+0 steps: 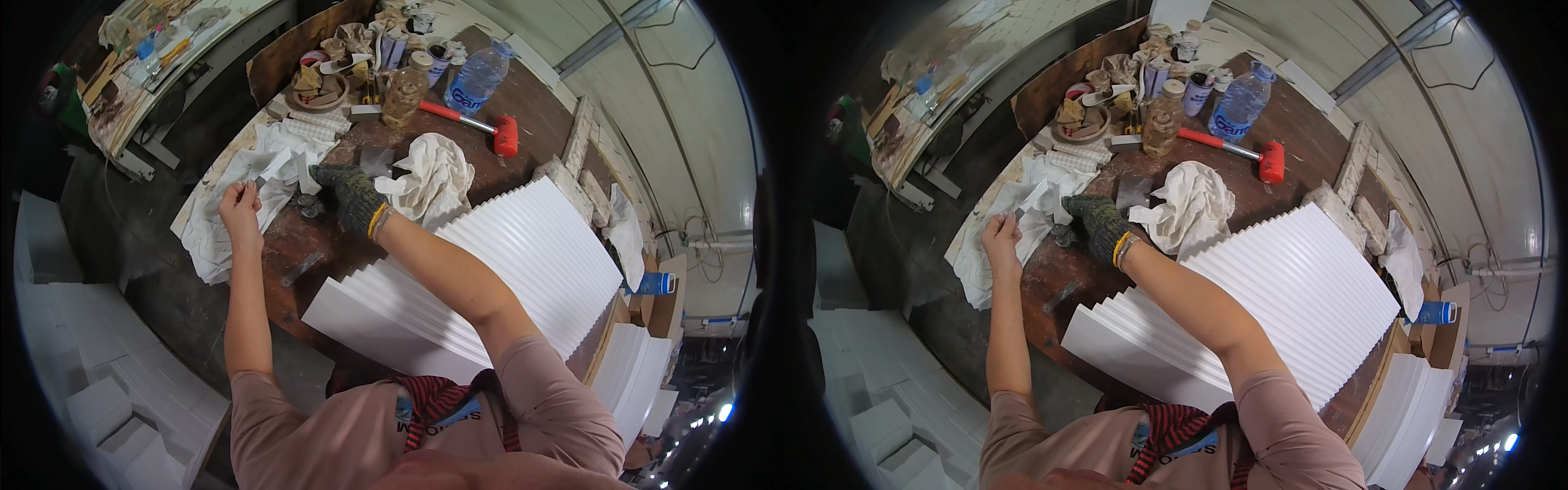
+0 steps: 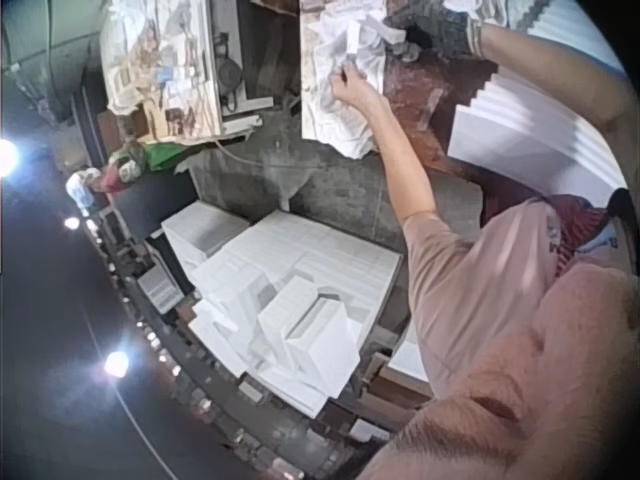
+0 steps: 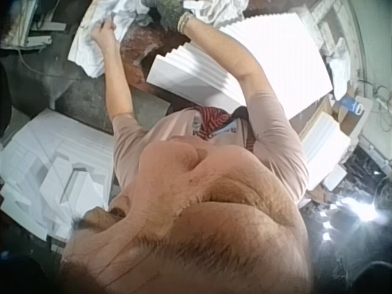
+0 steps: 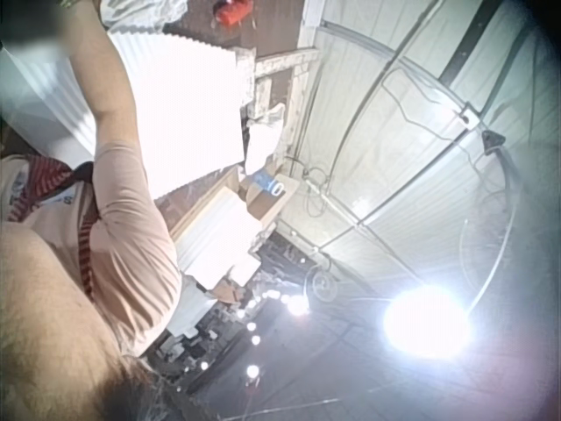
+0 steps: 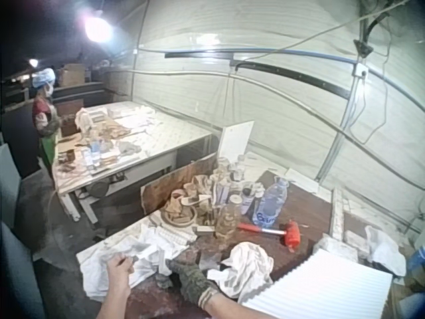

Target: The person puts on a glove and wipes a stack of white corrugated foam panels with a cloth. They repeatedly wipe the edges and surfaces of the panels, occasionally lifting and repositioning the stack. The person also picks up a water bottle and a small white block while continuing to wipe the panels.

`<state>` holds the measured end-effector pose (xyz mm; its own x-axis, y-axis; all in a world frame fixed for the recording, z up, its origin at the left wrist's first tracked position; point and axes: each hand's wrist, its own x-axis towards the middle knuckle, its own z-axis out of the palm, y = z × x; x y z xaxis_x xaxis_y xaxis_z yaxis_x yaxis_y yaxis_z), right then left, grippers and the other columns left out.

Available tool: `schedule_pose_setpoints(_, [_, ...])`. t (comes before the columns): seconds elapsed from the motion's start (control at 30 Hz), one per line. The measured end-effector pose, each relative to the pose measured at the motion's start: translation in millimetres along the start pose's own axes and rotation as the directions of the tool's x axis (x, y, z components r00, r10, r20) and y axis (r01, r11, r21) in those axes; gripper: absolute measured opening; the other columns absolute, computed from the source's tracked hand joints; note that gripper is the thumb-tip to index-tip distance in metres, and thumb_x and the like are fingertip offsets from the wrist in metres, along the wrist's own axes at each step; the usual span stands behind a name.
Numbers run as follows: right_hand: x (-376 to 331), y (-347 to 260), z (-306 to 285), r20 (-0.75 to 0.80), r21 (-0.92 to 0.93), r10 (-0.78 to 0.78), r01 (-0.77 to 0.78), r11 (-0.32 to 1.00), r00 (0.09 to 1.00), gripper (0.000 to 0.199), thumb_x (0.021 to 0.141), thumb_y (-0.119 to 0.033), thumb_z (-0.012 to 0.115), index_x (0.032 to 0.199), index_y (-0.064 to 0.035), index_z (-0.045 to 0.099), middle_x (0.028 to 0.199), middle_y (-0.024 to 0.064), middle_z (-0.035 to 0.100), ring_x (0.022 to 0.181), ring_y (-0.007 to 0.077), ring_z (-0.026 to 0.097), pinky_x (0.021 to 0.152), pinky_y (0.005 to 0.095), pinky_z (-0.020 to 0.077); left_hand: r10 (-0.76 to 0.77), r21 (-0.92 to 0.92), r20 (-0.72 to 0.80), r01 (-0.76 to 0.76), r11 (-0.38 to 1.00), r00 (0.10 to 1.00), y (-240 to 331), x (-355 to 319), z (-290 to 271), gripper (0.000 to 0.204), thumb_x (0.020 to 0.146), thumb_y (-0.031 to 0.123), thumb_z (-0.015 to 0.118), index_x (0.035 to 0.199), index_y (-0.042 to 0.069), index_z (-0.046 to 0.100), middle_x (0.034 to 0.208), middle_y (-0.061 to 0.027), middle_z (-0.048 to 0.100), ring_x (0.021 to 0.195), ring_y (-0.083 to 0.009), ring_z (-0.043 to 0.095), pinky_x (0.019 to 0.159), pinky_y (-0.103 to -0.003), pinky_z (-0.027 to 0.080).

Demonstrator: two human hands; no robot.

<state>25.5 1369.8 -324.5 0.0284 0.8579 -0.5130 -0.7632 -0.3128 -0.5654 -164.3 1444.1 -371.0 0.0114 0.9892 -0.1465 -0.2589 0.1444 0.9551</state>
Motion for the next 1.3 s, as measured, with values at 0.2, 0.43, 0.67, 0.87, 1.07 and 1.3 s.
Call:
schedule_pose_setpoints(0.2, [-6.4,-1.0,-5.5,0.094,-0.060,-0.026,0.032,0.998,0.995,0.027,0.097,-0.020,0.063,0.108,0.0049,0.065,0.096,0.0156,0.070,0.076,0.0268,0.065,0.069,0.0374,0.0557,0.129,0.143,-0.006,-0.127,0.982,0.992,-9.9,6.0,-0.6,0.013,0.094,0.004,0.065,0.085,0.002,0.057,0.074,0.0015,0.054,0.063,-0.0057,0.046,0.056,-0.022,0.037])
schedule_pose_setpoints(0.43, [-50.9,-15.4,-28.3,0.038,-0.009,-0.017,0.018,1.000,0.999,0.021,0.094,-0.017,0.069,0.100,0.0029,0.064,0.086,0.0145,0.067,0.069,0.0267,0.066,0.056,0.0386,0.0554,0.229,0.323,0.051,-0.233,0.917,0.972,-26.5,38.4,-3.0,0.015,0.091,0.005,0.069,0.083,-0.001,0.058,0.070,0.0014,0.054,0.063,-0.0078,0.043,0.058,-0.025,0.036])
schedule_pose_setpoints(0.67, [-142.7,-38.3,-52.5,0.100,-0.144,-0.038,0.052,0.988,0.994,0.040,0.094,-0.022,0.067,0.123,0.0039,0.058,0.103,0.0171,0.068,0.087,0.0273,0.070,0.071,0.0408,0.0599,0.271,0.623,0.089,-0.266,0.736,0.958,-16.6,49.3,-5.8,0.015,0.091,0.010,0.070,0.099,0.000,0.064,0.082,-0.0025,0.064,0.072,-0.0112,0.056,0.064,-0.030,0.044])
schedule_pose_setpoints(0.87, [-240.7,-18.4,-92.5,0.096,-0.030,-0.106,0.109,0.994,0.990,0.061,0.087,-0.031,0.073,0.128,0.0087,0.054,0.098,0.0183,0.068,0.079,0.0262,0.069,0.065,0.0389,0.0593,0.424,0.485,0.247,-0.490,0.724,0.871,35.9,16.9,62.2,0.020,0.091,0.009,0.069,0.109,0.001,0.065,0.097,-0.0060,0.070,0.085,-0.0144,0.065,0.078,-0.030,0.053])
schedule_pose_setpoints(1.07, [-313.7,18.9,-137.3,-0.053,0.243,-0.210,0.217,0.945,0.976,0.071,0.082,-0.031,0.077,0.132,0.0112,0.051,0.095,0.0188,0.069,0.080,0.0267,0.071,0.066,0.0390,0.0612,0.142,0.163,0.809,-0.450,0.878,0.570,5.6,-29.2,241.1,0.042,0.085,0.009,0.077,0.121,-0.002,0.059,0.109,-0.0138,0.067,0.100,-0.0192,0.064,0.084,-0.031,0.054])
schedule_pose_setpoints(1.3, [-344.2,46.7,-162.9,-0.096,0.447,-0.296,0.307,0.840,0.950,0.067,0.087,-0.025,0.070,0.139,0.0096,0.046,0.093,0.0202,0.071,0.077,0.0301,0.071,0.064,0.0410,0.0592,0.310,0.348,0.641,-0.625,0.699,0.703,-81.7,7.1,432.7,0.106,0.065,0.029,0.093,0.145,-0.008,0.035,0.142,-0.0281,0.048,0.133,-0.0382,0.048,0.110,-0.043,0.040])
